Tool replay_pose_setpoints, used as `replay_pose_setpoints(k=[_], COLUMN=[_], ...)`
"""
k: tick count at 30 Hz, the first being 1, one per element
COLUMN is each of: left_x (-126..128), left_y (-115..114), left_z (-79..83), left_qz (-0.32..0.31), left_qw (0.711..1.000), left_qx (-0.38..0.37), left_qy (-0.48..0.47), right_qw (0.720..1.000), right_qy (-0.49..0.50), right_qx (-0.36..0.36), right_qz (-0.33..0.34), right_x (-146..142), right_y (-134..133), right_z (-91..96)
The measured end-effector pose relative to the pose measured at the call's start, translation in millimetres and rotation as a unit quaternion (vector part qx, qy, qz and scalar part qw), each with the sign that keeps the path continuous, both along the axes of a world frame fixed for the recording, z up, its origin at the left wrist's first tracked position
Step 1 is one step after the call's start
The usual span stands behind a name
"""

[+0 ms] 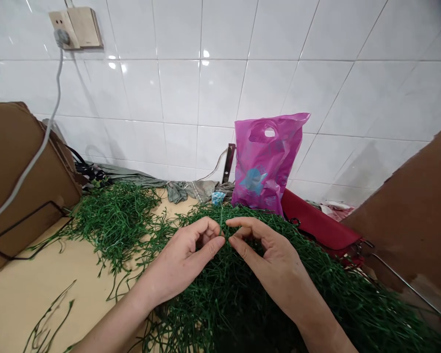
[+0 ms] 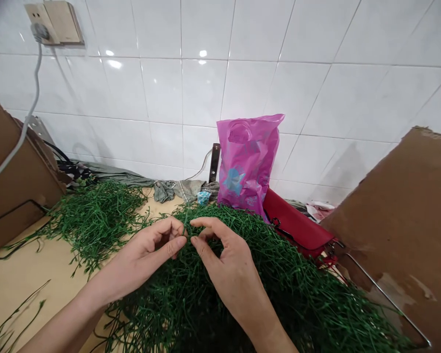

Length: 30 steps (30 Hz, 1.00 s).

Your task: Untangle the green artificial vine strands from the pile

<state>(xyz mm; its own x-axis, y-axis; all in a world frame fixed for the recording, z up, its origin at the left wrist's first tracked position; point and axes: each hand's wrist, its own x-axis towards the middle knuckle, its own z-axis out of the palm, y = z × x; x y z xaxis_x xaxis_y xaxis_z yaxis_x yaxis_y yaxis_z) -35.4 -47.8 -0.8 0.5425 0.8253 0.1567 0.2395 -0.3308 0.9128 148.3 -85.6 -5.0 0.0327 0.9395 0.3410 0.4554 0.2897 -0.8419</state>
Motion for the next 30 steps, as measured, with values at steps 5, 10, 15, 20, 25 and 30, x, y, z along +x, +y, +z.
replay_pose_setpoints(k=[5,10,15,20,25,30], left_x=[1.1,4.9,9.9,12.6,12.5,15.0], left_y=[0.7,-0.3,-4.9,-6.6,-6.6,-7.1], left_z=[0.8,-1.4,-1.9,0.8,0.2,-1.4], left_qz=[0.01,0.025,0.048,0.056,0.061,0.068], left_qw=[1.0,1.0,0.998,0.997,0.996,0.995], left_qx=[-0.003,0.01,0.033,0.054,0.057,0.073], left_qy=[-0.005,0.006,-0.001,0.012,0.009,0.023], right_qw=[0.996,0.959,0.959,0.989,0.992,0.967], right_qy=[-0.082,-0.216,-0.18,-0.061,-0.059,-0.141], right_qx=[0.022,0.18,0.197,0.08,0.073,0.187], right_qz=[0.03,-0.015,-0.099,-0.108,-0.09,-0.101], right_x=[5.0,5.3,-2.4,-7.0,-3.6,-4.5], right_y=[0.3,3.9,4.7,5.8,7.0,6.2], right_z=[0.6,-1.1,-1.9,0.6,0.7,0.1])
